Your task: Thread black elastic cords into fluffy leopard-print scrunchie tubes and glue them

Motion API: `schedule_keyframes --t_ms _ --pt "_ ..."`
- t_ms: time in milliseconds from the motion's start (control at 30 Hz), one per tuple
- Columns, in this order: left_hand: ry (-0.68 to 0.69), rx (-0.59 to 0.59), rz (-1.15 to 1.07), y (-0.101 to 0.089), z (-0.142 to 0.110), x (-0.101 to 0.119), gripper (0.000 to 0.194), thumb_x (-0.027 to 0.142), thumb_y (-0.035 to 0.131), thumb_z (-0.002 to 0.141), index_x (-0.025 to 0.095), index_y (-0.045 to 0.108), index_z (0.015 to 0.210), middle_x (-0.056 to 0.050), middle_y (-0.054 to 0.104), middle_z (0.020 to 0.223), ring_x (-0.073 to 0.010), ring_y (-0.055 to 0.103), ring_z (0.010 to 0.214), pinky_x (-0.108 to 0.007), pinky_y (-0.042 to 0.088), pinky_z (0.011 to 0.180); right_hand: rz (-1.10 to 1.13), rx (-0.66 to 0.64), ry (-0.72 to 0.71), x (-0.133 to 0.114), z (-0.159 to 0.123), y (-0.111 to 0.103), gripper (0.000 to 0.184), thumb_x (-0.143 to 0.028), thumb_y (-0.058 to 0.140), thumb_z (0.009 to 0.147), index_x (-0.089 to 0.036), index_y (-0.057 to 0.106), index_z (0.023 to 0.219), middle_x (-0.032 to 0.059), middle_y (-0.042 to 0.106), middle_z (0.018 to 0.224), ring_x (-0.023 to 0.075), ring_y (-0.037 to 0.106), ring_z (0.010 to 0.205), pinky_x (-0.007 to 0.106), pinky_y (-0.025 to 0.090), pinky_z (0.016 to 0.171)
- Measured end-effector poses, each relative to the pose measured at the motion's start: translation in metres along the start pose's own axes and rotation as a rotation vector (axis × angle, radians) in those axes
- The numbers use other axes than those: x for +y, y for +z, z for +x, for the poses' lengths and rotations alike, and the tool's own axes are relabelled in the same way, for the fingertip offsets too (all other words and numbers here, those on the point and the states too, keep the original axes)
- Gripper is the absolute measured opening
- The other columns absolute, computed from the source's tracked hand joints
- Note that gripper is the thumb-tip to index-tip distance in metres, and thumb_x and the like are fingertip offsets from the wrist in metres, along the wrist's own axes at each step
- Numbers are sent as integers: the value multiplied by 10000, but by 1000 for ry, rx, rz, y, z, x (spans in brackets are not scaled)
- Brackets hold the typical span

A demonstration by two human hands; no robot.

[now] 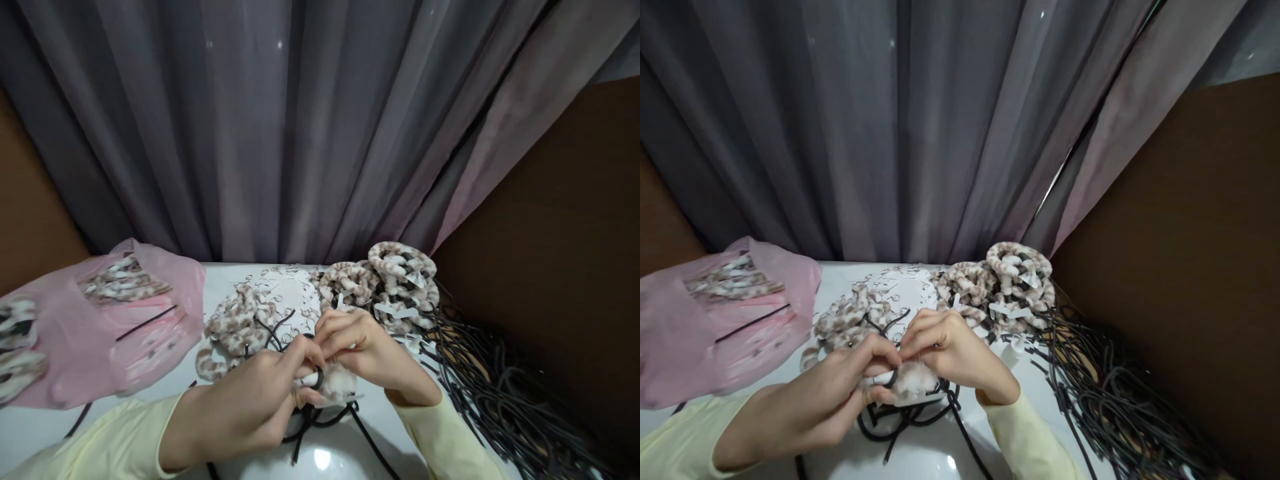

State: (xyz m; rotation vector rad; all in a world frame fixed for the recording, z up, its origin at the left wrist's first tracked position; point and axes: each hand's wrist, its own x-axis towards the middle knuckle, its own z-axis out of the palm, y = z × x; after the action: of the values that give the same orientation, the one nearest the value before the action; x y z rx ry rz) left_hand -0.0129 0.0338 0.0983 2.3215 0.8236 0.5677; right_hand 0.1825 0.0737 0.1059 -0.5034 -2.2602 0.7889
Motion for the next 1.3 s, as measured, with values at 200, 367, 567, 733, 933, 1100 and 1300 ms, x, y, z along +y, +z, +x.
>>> schedule_keyframes --t_ms 200,367,567,733,933,1100,1300 --pt "-204 129 -239 -6 12 0 22 205 454 812 192 440 823 17 594 670 -108 551 579 -188 391 533 -197 128 150 -4 -2 0 184 -70 572 769 -141 689 892 80 691 894 178 622 846 301 481 774" --pt "-314 172 -701 -9 31 -18 259 353 581 765 187 384 791 54 560 531 -47 369 414 -155 253 422 -353 399 300 -36 -8 7 224 -125 477 817 -175 685 883 80 693 942 184 635 873 279 493 759" --pt "-413 206 -1046 -12 40 -30 356 382 665 691 169 393 781 65 512 529 9 206 364 -140 92 382 -261 129 548 -48 -9 21 292 -196 435 836 -197 679 996 78 684 1035 234 622 983 339 467 860" --pt "-462 229 -1146 -11 40 -33 356 344 702 656 150 425 767 53 511 588 18 229 375 -139 104 369 -70 81 660 -23 -6 26 353 -271 463 842 -156 568 1159 94 684 925 216 625 848 324 497 735" --pt "-395 183 -1148 -12 39 -31 342 373 679 701 146 432 768 74 458 535 -4 295 406 -144 200 410 363 81 729 -5 6 29 164 -264 472 849 -132 554 901 -35 515 542 86 483 458 176 373 424" --pt "-342 116 -960 -15 33 -22 327 426 590 764 160 431 867 64 474 571 -56 418 510 -171 311 513 307 92 780 -6 5 24 231 -232 443 858 -144 527 663 -66 386 433 63 396 374 170 334 394" --pt "-259 376 -238 1 28 -28 92 207 399 847 192 376 935 -11 539 750 -154 570 734 -271 436 676 153 -51 767 -9 0 24 308 -279 400 881 -157 483 611 -64 358 446 60 337 369 185 270 388"
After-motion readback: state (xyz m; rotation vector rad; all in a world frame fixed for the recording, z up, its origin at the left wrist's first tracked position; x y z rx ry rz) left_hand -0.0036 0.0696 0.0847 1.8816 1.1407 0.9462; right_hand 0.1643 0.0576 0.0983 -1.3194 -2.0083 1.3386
